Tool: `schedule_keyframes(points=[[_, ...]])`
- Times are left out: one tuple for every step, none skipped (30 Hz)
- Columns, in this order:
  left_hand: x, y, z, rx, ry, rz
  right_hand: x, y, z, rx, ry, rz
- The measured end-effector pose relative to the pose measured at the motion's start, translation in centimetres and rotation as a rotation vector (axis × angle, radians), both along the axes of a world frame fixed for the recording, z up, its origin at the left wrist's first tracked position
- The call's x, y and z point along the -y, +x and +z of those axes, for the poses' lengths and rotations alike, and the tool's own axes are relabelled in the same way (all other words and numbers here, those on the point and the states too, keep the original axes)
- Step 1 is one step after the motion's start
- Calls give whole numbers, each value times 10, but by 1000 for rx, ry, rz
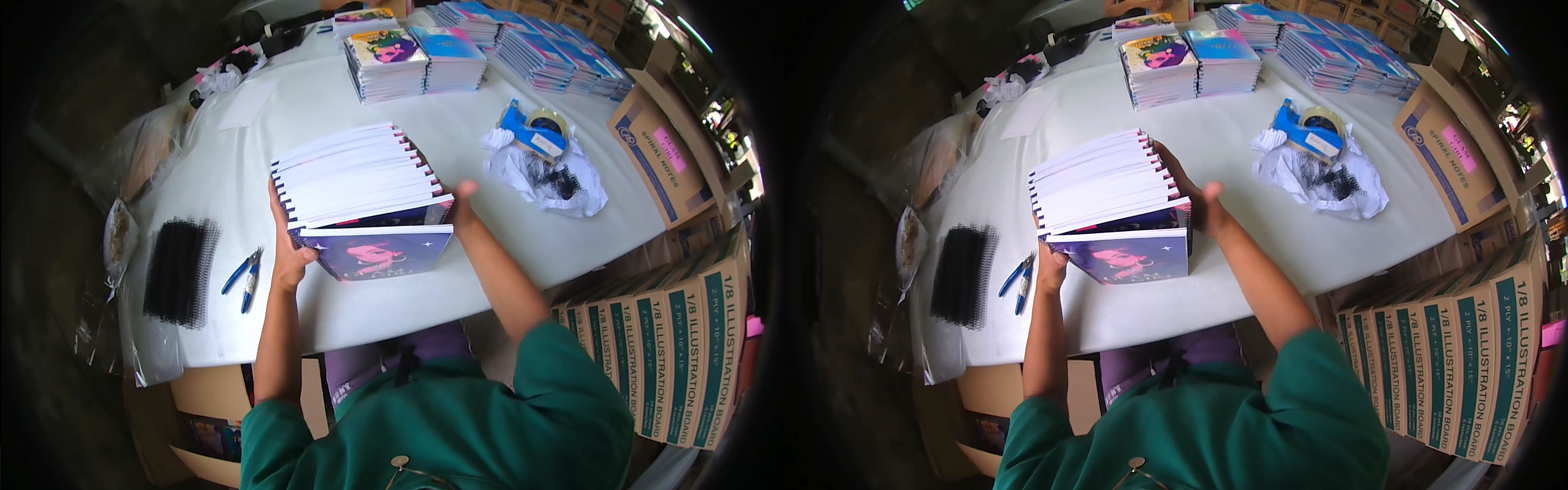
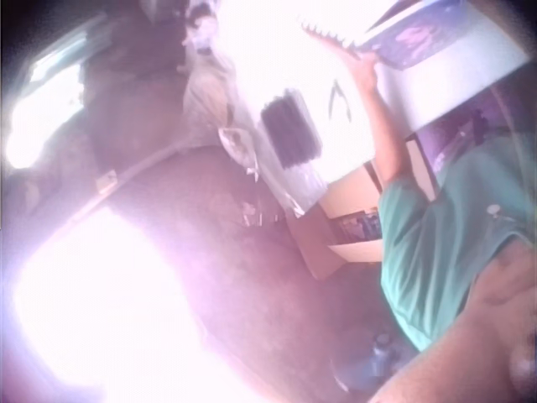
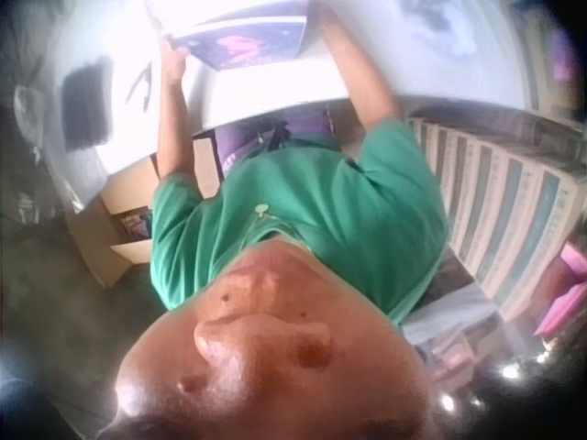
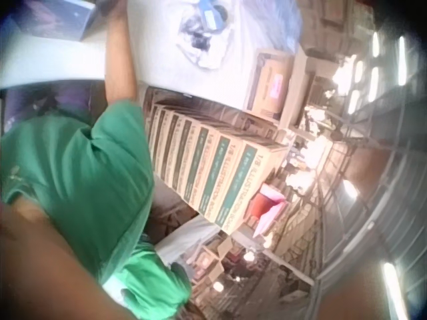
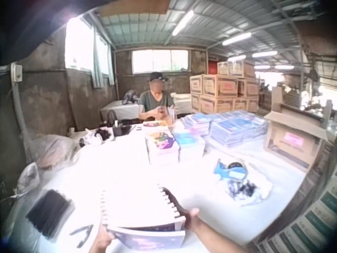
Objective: The person trims the excess plastic binding coil from the edge of a stack of notebooks using side-cutters, then picks up a new notebook and manually threads a spiral binding through the punched holes along the spine.
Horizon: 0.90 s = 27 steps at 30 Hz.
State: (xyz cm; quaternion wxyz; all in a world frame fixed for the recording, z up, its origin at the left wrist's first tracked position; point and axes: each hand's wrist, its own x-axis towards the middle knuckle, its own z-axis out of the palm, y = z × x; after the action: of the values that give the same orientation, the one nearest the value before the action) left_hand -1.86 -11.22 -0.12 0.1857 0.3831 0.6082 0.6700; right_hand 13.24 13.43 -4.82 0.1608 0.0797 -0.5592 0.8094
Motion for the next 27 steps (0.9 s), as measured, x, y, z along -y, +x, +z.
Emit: schedule_keyframes(points=[[0, 1, -2, 2, 3, 18, 4, 9, 0, -9, 25, 0], [-4, 2, -4, 8, 48, 7, 7, 15, 1, -13, 52, 4], [-4, 2, -8, 11, 50, 7, 10, 18, 0, -17, 71, 8], [-3, 1, -15, 16, 52, 9, 13, 21, 0, -21, 88, 14], [-1, 0, -24, 20, 54, 11, 17, 23, 1, -27, 105, 19], [1, -2, -33, 40, 48, -13, 17, 24, 2, -34, 116, 18], [6, -5, -41, 58, 40, -33, 19, 23, 2, -44, 126, 18], [12, -10, -50, 47, 37, -27, 19, 21, 3, -54, 133, 20], [8, -2, -42, 25, 14, -54, 18, 21, 1, -55, 138, 13], [5, 6, -30, -3, -7, -78, 17, 19, 2, -65, 146, 12], [4, 6, -34, -34, 8, -86, 17, 19, 2, -75, 149, 8], [5, 5, -36, -32, 25, -63, 19, 19, 2, -83, 153, 9], [5, 2, -40, -30, 43, -41, 20, 18, 3, -95, 165, 12], [5, -2, -44, -28, 60, -21, 20, 17, 4, -107, 178, 14], [4, -3, -49, -18, 77, -1, 21, 18, 5, -113, 194, 13], [4, -4, -53, -8, 94, 19, 22, 18, 5, -116, 209, 20], [3, -5, -58, 1, 111, 39, 23, 18, 6, -119, 221, 25], [0, -5, -61, 17, 132, 56, 23, 20, 10, -112, 233, 29], [-2, -3, -57, 57, 169, 55, 27, 20, 18, -111, 239, 38], [-3, -5, -57, 78, 180, 48, 28, 20, 27, -95, 258, 36], [-2, -6, -57, 96, 191, 45, 31, 20, 40, -80, 278, 34], [-1, -6, -57, 96, 187, 53, 34, 21, 52, -65, 297, 32], [2, -6, -56, 96, 182, 61, 34, 23, 56, -38, 399, -38], [1, -3, -54, 98, 177, 59, 33, 27, 58, -8, 502, -118], [2, -1, -51, 92, 159, 32, 31, 25, 54, -5, 440, -116], [4, 3, -48, 87, 141, 5, 28, 20, 48, -2, 378, -114], [7, 6, -46, 79, 119, -22, 28, 12, 47, -41, 273, -128]])
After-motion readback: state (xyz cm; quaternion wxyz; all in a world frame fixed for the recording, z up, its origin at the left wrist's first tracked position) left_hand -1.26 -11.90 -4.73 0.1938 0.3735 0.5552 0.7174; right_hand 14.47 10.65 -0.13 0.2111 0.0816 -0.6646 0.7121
